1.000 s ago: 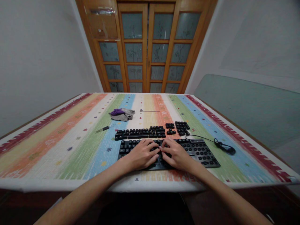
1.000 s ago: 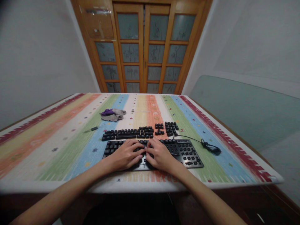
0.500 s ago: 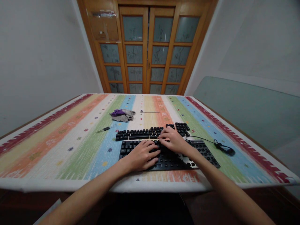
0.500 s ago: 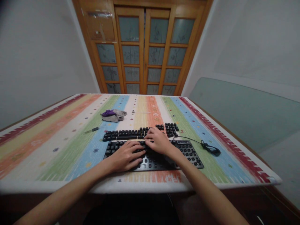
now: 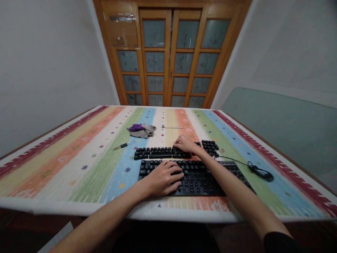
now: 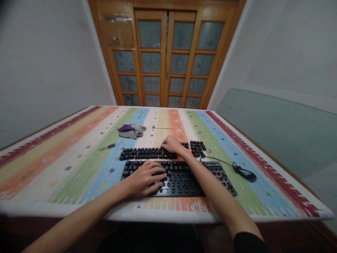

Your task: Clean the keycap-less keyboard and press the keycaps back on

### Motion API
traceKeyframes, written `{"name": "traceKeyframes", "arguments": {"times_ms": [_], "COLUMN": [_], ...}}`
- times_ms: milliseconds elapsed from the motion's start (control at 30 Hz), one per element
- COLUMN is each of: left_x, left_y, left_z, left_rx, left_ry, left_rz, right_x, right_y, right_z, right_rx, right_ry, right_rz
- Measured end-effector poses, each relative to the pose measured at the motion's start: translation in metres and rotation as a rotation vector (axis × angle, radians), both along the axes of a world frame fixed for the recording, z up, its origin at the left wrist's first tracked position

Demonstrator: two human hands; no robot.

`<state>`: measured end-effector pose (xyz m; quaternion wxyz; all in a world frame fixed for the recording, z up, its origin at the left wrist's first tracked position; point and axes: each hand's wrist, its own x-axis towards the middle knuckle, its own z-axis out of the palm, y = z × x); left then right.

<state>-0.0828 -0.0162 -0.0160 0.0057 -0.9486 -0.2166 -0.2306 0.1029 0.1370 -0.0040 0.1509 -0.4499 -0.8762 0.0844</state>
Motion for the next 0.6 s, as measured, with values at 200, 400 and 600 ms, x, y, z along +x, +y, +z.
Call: {"name": "traceKeyframes", "arguments": {"times_ms": [200,400,600], "left_x": [0.000,0.000,0.001], "left_y": [0.001,0.001,0.002], "left_z": [-0.002,-0.004,0.001], "left_rx": [0.003,-0.026,-0.052], "left_ry": [-0.039,-0.069,-0.062], "left_rz": [-0.009,-0.018,-0.019], "right_x": [0.000,0.025,0.061], "right_y": [0.000,-0.026,-0.075], "right_z": [0.003,0.017,0.019], "right_rx": [0.021,0.031,-0.022], "right_ry": [0.070,0.173,0.391], "right_rz": [-0.041,-0.050,0.090]}}
